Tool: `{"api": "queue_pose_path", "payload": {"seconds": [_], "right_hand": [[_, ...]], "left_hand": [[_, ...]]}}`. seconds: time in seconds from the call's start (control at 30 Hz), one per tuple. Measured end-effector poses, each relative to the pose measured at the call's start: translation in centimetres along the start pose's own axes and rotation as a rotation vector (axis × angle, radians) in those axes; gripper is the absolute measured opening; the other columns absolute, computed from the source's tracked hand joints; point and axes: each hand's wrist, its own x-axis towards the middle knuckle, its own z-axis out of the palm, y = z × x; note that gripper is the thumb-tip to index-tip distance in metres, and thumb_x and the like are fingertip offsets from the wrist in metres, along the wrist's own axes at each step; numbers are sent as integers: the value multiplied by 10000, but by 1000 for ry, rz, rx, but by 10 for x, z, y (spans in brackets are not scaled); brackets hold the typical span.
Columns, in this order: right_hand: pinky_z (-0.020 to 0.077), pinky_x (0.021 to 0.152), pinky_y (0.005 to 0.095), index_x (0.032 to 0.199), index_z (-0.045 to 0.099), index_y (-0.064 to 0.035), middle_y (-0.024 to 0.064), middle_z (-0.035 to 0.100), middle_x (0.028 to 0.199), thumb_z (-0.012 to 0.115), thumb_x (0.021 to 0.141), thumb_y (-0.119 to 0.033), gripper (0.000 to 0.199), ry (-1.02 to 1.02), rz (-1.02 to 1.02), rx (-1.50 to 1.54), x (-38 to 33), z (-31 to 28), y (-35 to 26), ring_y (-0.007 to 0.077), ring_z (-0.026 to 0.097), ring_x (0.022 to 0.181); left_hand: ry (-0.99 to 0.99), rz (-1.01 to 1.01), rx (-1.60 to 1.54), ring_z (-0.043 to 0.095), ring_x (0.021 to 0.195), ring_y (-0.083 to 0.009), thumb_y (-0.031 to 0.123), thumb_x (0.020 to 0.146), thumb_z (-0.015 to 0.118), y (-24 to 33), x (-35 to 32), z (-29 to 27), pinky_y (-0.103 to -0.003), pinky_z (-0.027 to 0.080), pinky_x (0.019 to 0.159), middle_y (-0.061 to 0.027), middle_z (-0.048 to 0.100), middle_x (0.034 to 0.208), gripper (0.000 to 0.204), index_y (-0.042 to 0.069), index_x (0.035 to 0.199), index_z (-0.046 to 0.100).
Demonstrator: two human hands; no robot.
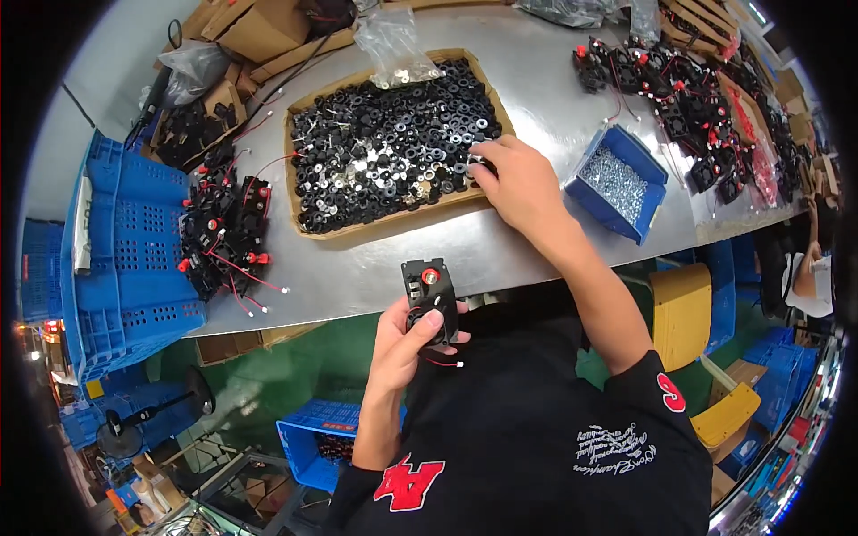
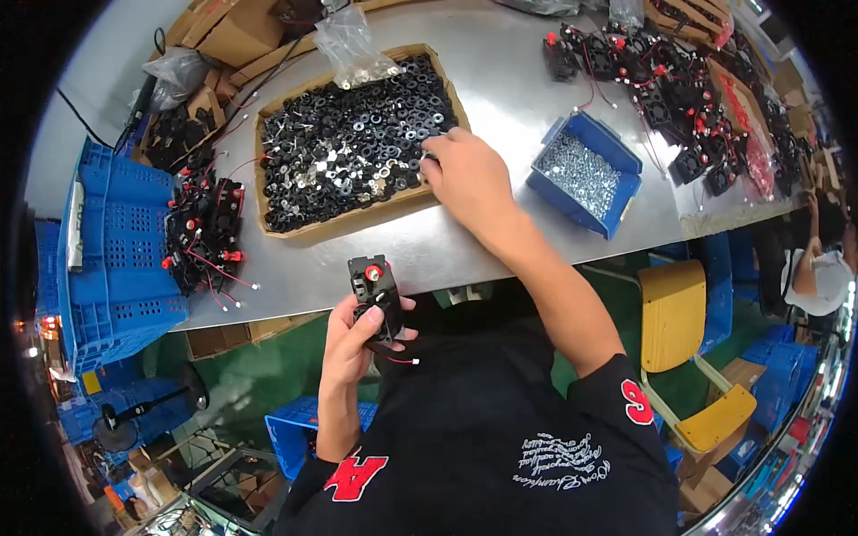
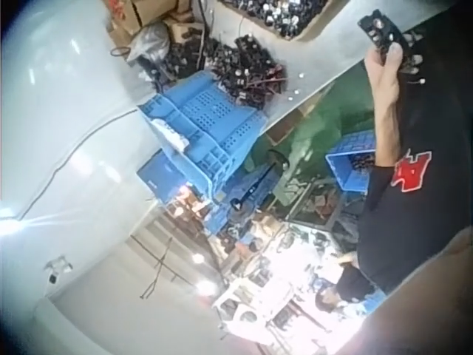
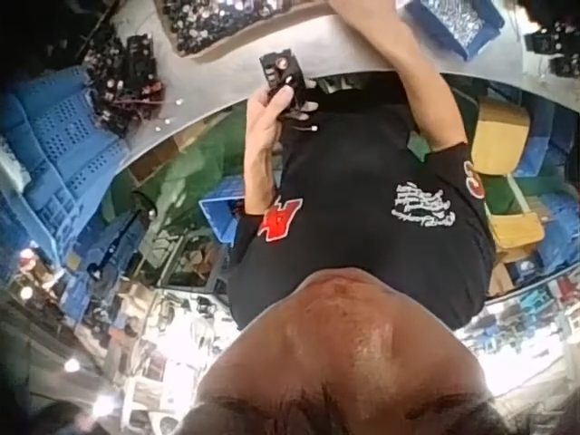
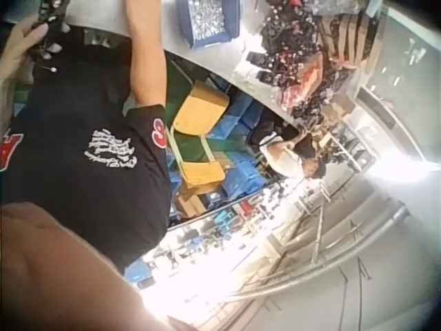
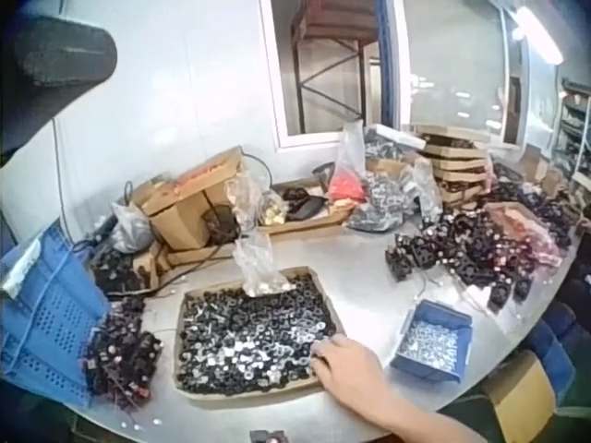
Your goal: Assembling small electronic components by picking parts from trays and attaching them to a central base unit.
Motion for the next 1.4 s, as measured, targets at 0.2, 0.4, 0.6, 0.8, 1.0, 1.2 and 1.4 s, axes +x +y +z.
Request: {"api": "queue_pose_path", "payload": {"seconds": [0.2,0.4,0.6,0.8,1.0,1.2,1.4], "right_hand": [[507,712,409,888,710,-93,91,633,861,632,824,-183,135,-186,4,-229,15,9,-4,307,627,821],[490,696,423,782,661,-38,146,625,798,648,800,-180,144,-235,-68,-153,23,-5,-8,333,612,783],[463,661,222,880,659,21,4,641,806,703,833,-76,117,-655,421,985,-37,-44,-59,61,566,726],[464,602,205,892,669,27,12,653,770,707,842,-112,152,-509,467,1085,-60,-34,-59,43,576,679],[469,607,200,906,666,27,16,653,779,713,837,-96,148,-501,486,992,-65,-34,-56,45,582,681],[454,583,204,971,651,3,-8,623,758,705,845,-81,161,-465,519,1008,-72,-20,-57,45,556,649],[458,582,260,899,698,-15,69,618,749,718,800,-95,128,-169,109,618,-80,-22,-55,132,585,645]], "left_hand": [[113,42,129,697,824,-199,258,952,584,8,-9,8,-250,557,582,-139,673,1037,374,-8,1201,503],[144,9,55,685,859,-180,254,956,584,17,-2,13,-289,560,706,-116,663,1038,343,6,1180,510],[81,129,37,678,864,-156,168,917,638,18,1,21,-263,554,692,-81,649,1043,338,4,1185,515],[96,149,129,692,846,-170,161,902,643,18,4,23,-246,563,665,-95,659,1011,380,-22,1203,502],[136,159,199,684,818,-138,161,895,659,13,9,31,-218,543,633,-82,664,967,349,-16,1165,528],[276,223,304,605,686,-61,164,875,692,6,8,27,-206,495,585,-30,652,828,281,-15,1065,588],[152,94,195,679,785,-118,199,892,675,6,14,20,-205,536,573,-74,676,935,338,-6,1131,553]]}}
